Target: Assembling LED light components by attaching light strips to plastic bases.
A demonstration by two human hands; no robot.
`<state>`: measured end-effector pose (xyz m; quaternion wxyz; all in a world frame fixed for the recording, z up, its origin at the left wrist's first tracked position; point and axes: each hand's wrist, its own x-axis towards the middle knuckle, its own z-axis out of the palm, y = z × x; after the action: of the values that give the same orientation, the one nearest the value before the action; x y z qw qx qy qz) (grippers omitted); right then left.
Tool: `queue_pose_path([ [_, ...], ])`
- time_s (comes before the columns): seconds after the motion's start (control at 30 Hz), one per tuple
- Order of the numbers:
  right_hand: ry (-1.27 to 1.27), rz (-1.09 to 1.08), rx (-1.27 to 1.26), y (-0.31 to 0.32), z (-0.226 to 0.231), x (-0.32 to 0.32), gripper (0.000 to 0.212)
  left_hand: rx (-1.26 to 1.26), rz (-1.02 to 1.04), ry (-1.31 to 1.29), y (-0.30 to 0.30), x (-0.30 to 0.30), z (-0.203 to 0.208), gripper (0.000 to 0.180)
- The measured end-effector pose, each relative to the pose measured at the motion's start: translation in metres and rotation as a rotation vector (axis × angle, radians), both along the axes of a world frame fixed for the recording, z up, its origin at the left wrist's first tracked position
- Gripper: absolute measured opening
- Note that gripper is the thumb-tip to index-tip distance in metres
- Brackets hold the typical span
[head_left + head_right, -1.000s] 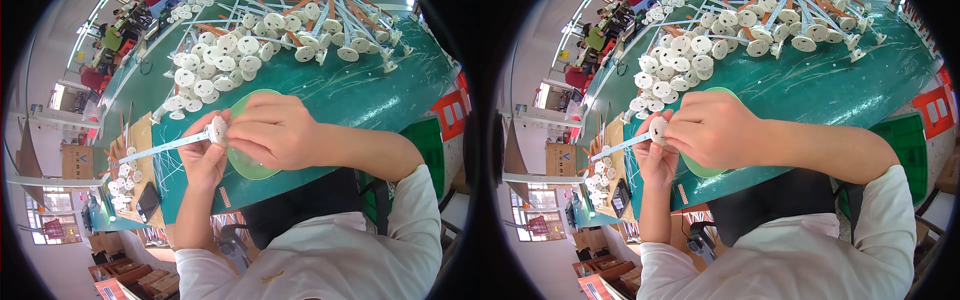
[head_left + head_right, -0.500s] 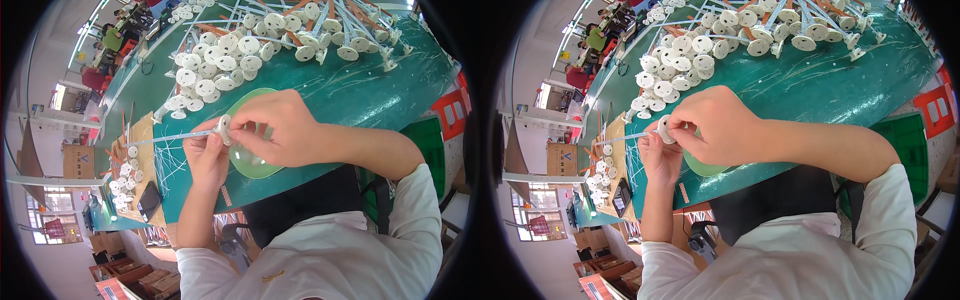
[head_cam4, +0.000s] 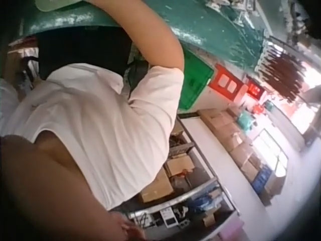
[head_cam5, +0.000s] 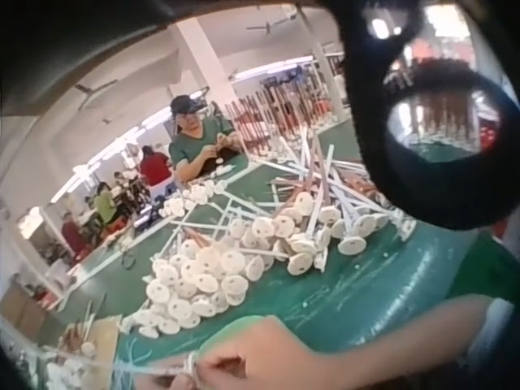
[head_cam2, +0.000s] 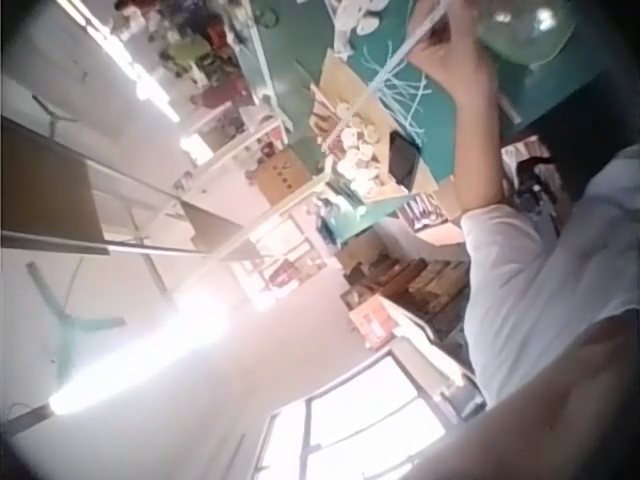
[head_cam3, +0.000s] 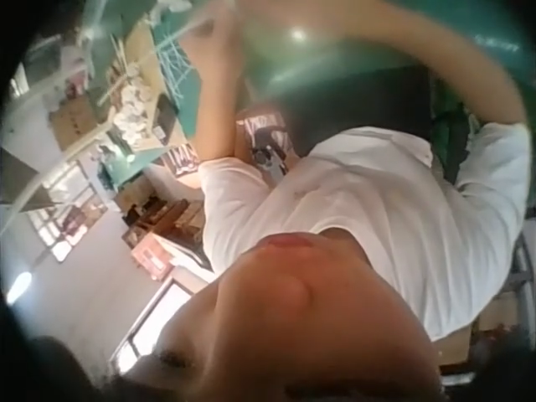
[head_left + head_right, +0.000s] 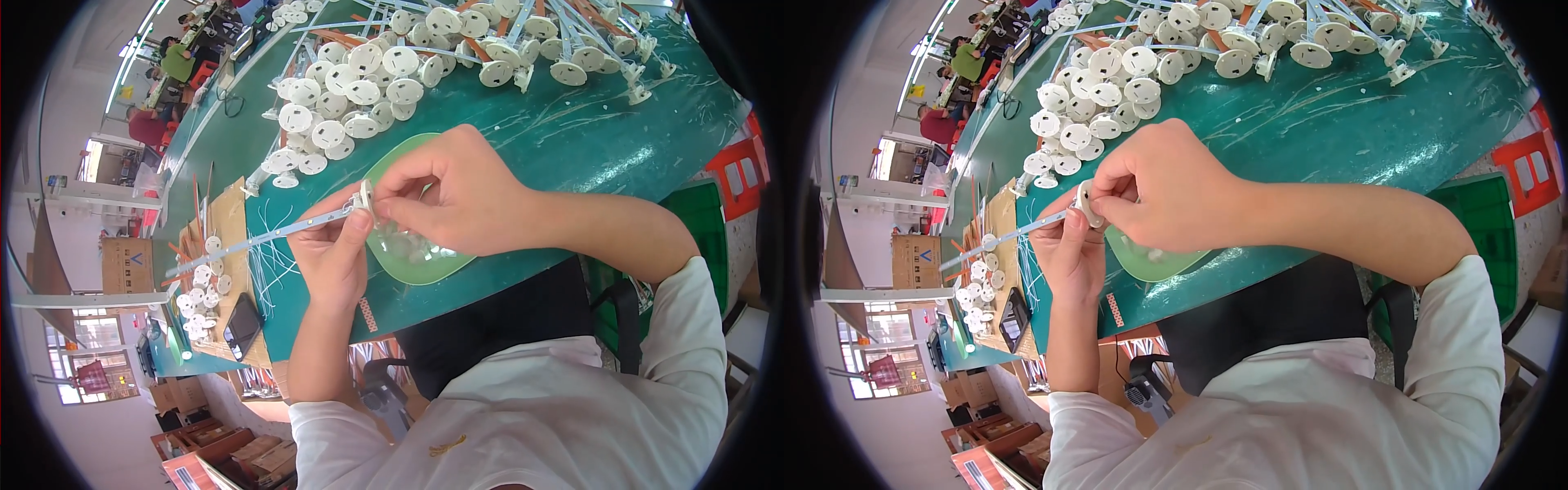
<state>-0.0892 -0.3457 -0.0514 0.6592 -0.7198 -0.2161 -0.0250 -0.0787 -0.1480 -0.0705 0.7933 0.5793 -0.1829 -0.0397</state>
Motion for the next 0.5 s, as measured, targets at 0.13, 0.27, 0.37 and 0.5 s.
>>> queue_pose_path([
  [0.13, -0.274, -0.148, 0.034, 0.009, -0.012, -0.003, 0.005, -0.113, 0.032, -0.029, -0.009, -0.005, -0.006, 0.034],
  [0.27, -0.332, -0.185, 0.055, 0.014, -0.017, -0.004, 0.004, -0.190, 0.025, 0.052, -0.009, -0.009, -0.008, 0.035],
  [0.37, -0.385, -0.211, 0.072, 0.015, -0.017, -0.005, 0.003, -0.224, -0.024, 0.047, -0.007, -0.010, -0.009, 0.037],
  [0.5, -0.618, -0.331, -0.025, 0.016, -0.017, -0.008, 0.006, -0.092, 0.044, -0.116, -0.005, -0.008, -0.015, 0.042],
])
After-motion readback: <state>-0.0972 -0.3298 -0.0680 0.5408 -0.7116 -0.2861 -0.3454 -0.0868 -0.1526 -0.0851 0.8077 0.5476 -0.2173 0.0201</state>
